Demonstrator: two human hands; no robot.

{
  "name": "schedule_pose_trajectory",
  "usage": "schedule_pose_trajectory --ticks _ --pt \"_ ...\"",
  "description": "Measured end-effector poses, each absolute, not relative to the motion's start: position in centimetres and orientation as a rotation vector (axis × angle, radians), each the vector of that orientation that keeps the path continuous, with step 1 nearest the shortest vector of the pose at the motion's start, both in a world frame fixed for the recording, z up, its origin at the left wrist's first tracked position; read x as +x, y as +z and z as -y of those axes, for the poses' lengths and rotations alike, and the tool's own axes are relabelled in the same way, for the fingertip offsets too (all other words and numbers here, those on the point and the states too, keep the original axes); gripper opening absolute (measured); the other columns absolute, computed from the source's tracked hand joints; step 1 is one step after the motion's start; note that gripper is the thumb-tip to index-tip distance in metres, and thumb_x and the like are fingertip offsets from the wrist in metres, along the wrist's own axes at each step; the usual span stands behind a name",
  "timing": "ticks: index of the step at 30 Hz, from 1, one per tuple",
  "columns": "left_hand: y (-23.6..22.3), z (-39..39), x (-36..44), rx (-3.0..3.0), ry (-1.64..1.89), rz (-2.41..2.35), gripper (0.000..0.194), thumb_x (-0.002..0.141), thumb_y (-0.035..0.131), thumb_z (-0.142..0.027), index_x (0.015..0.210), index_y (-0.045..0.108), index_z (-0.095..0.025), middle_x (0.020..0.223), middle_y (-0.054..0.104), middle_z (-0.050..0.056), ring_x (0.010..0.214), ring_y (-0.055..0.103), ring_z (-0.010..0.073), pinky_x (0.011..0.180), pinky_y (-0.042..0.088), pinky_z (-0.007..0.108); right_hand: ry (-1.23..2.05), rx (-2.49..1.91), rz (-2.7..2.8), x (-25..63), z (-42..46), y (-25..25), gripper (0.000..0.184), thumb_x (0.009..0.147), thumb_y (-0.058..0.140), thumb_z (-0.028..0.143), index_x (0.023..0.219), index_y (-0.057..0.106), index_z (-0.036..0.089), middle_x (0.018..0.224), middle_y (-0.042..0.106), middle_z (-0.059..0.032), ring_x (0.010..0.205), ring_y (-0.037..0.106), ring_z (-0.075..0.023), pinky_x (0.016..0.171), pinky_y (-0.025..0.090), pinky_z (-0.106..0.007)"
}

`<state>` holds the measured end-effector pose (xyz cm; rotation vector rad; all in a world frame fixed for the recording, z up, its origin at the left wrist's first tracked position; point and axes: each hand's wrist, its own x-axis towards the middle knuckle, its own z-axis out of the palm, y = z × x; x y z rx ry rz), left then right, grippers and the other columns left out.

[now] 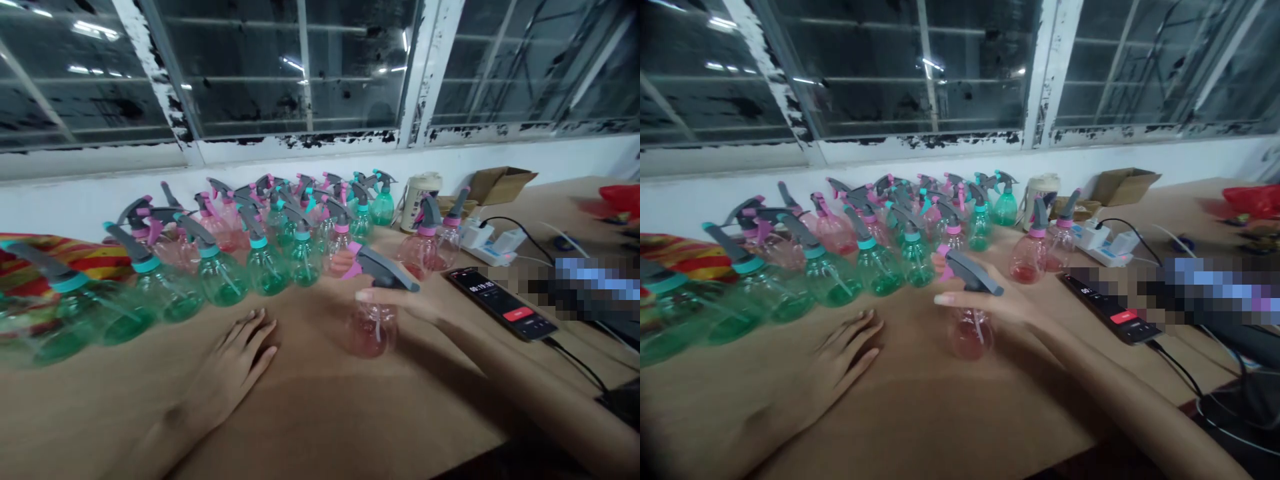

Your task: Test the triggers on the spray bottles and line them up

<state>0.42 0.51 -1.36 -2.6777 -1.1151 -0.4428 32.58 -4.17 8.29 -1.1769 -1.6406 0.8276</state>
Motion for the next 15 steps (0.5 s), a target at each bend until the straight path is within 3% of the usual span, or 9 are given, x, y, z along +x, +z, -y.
schedule_pose_trajectory --ticks 7,15 --pt "-0.7 0.2 0.9 -2.652 -0.411 1.124 0.050 0.099 0.023 -0.047 0.131 0.049 -0.018 0.138 0.047 0.010 0.128 0.041 0.0241 0.106 0.032 0.042 0.898 -1.104 1.615 31.8 2.1 7.1 0.033 0.074 0.064 0.034 0.107 0.064 0.029 0.084 0.070 -0.0004 0.080 0.065 -0.0220 0.078 0.051 -0.040" --pt "-0.2 0.6 1.2 -2.674 -0.368 1.142 0.050 0.100 0.024 -0.046 0.131 0.048 -0.017 0.139 0.046 0.011 0.129 0.040 0.0252 0.105 0.032 0.045 0.970 -1.105 1.679 30.6 3.4 6.1 0.016 0.074 0.063 0.025 0.089 0.067 0.030 0.069 0.067 0.0020 0.063 0.062 -0.0186 0.057 0.051 -0.032"
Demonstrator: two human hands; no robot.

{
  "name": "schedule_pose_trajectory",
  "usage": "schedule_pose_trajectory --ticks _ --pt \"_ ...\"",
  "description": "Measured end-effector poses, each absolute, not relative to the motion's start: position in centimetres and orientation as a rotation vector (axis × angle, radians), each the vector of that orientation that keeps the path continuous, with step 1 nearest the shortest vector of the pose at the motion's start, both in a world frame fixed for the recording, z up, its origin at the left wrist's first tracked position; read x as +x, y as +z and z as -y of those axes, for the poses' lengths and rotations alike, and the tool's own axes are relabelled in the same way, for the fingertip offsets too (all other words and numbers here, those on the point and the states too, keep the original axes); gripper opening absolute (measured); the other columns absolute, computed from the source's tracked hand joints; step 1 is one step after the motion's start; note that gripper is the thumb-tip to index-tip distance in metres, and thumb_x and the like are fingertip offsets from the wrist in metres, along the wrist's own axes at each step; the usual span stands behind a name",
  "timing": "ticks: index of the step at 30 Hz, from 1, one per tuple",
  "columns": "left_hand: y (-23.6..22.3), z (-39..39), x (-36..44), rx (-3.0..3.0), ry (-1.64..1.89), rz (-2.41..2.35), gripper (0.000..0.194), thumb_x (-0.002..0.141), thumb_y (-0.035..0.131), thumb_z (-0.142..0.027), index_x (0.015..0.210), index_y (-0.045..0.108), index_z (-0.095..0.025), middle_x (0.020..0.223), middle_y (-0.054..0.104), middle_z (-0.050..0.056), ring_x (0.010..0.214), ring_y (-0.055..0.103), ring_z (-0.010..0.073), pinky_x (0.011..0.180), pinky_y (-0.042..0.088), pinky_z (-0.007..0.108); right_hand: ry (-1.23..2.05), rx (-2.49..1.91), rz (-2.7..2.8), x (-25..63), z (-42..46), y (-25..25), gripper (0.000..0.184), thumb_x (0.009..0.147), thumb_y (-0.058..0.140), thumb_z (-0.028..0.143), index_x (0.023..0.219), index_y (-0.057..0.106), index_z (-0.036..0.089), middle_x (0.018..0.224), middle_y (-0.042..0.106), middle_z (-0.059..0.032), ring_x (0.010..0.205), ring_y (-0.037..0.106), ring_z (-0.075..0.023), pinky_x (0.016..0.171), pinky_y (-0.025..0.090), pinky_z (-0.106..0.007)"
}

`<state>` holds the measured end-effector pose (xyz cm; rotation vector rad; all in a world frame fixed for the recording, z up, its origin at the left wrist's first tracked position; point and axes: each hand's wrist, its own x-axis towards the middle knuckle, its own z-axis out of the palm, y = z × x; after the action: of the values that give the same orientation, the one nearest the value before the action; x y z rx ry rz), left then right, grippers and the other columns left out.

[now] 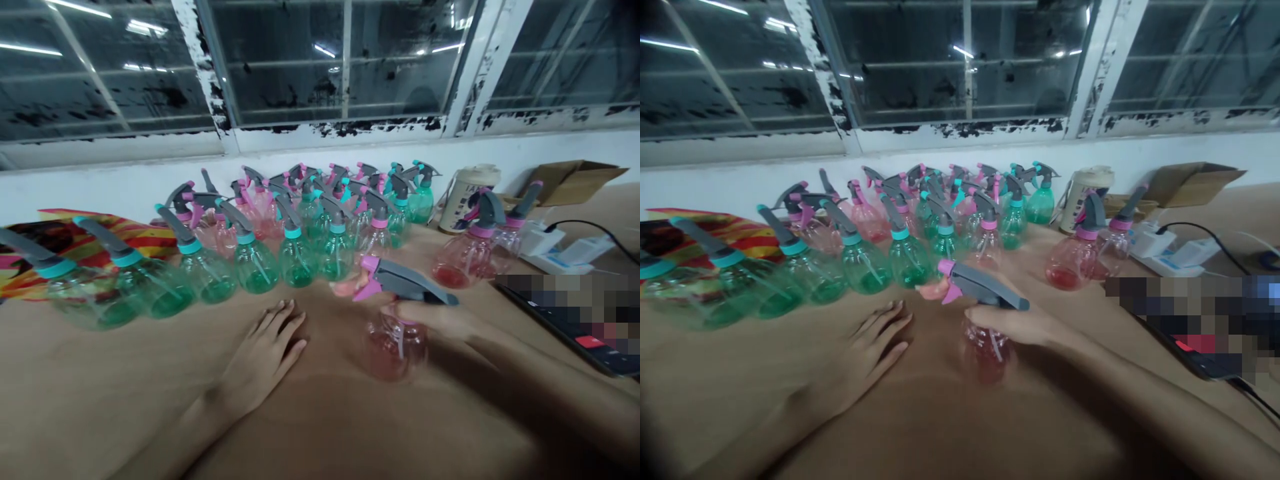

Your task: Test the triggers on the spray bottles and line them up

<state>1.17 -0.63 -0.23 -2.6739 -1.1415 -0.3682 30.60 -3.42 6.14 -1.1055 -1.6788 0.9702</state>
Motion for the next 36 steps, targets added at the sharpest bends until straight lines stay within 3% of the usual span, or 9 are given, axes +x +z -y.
schedule_pose_trajectory --ticks 5,10,18,23,26,30,36 --pt "-0.2 0.8 1.2 -2.676 -0.351 1.175 0.048 0.100 0.026 -0.045 0.131 0.048 -0.017 0.139 0.045 0.011 0.128 0.040 0.0254 0.104 0.034 0.045 1.133 -0.930 1.802 30.1 3.6 6.4 0.018 0.075 0.063 0.023 0.091 0.068 0.029 0.067 0.066 0.0027 0.060 0.061 -0.0161 0.067 0.054 -0.032" --pt "-0.3 0.8 1.2 -2.685 -0.363 1.155 0.045 0.100 0.028 -0.041 0.133 0.046 -0.016 0.140 0.045 0.012 0.128 0.040 0.0263 0.104 0.035 0.045 1.202 -0.778 1.918 29.4 3.4 6.9 0.019 0.076 0.061 0.022 0.093 0.068 0.028 0.073 0.068 0.0006 0.078 0.065 -0.0190 0.073 0.052 -0.033" --pt "-0.4 0.8 1.2 -2.693 -0.377 1.161 0.045 0.099 0.031 -0.042 0.133 0.046 -0.017 0.140 0.044 0.011 0.129 0.039 0.0260 0.105 0.033 0.045 1.192 -0.737 1.875 29.1 3.6 7.7 0.019 0.082 0.061 0.028 0.101 0.064 0.027 0.097 0.068 -0.0020 0.084 0.065 -0.0174 0.082 0.051 -0.037" --pt "-0.2 0.8 1.1 -2.710 -0.370 1.152 0.045 0.099 0.030 -0.041 0.133 0.046 -0.016 0.140 0.045 0.012 0.129 0.039 0.0265 0.105 0.034 0.046 1.127 -0.630 1.895 28.5 3.9 7.9 0.013 0.083 0.062 0.027 0.096 0.062 0.025 0.097 0.066 -0.0017 0.096 0.061 -0.0172 0.089 0.047 -0.036" --pt "0.1 0.9 1.2 -2.716 -0.340 1.165 0.046 0.099 0.031 -0.041 0.134 0.046 -0.015 0.140 0.045 0.011 0.130 0.039 0.0264 0.105 0.033 0.046 1.076 -0.654 1.871 28.1 4.2 7.6 0.010 0.084 0.060 0.032 0.089 0.060 0.024 0.088 0.064 -0.0013 0.086 0.062 -0.0170 0.078 0.049 -0.034" --pt "0.0 0.9 1.1 -2.724 -0.351 1.149 0.046 0.099 0.031 -0.041 0.134 0.045 -0.015 0.141 0.044 0.012 0.131 0.037 0.0263 0.106 0.033 0.046 1.095 -0.735 1.849 27.8 4.9 7.2 0.021 0.085 0.056 0.042 0.082 0.055 0.021 0.072 0.059 -0.0001 0.065 0.058 -0.0153 0.062 0.048 -0.032" --pt "-0.2 0.8 1.0 -2.716 -0.360 1.135 0.046 0.100 0.030 -0.041 0.133 0.046 -0.014 0.140 0.045 0.012 0.131 0.037 0.0263 0.106 0.033 0.046 1.011 -0.850 1.788 27.5 6.0 7.8 0.029 0.088 0.051 0.040 0.066 0.051 0.021 0.056 0.055 0.0028 0.055 0.055 -0.0132 0.079 0.050 -0.041"
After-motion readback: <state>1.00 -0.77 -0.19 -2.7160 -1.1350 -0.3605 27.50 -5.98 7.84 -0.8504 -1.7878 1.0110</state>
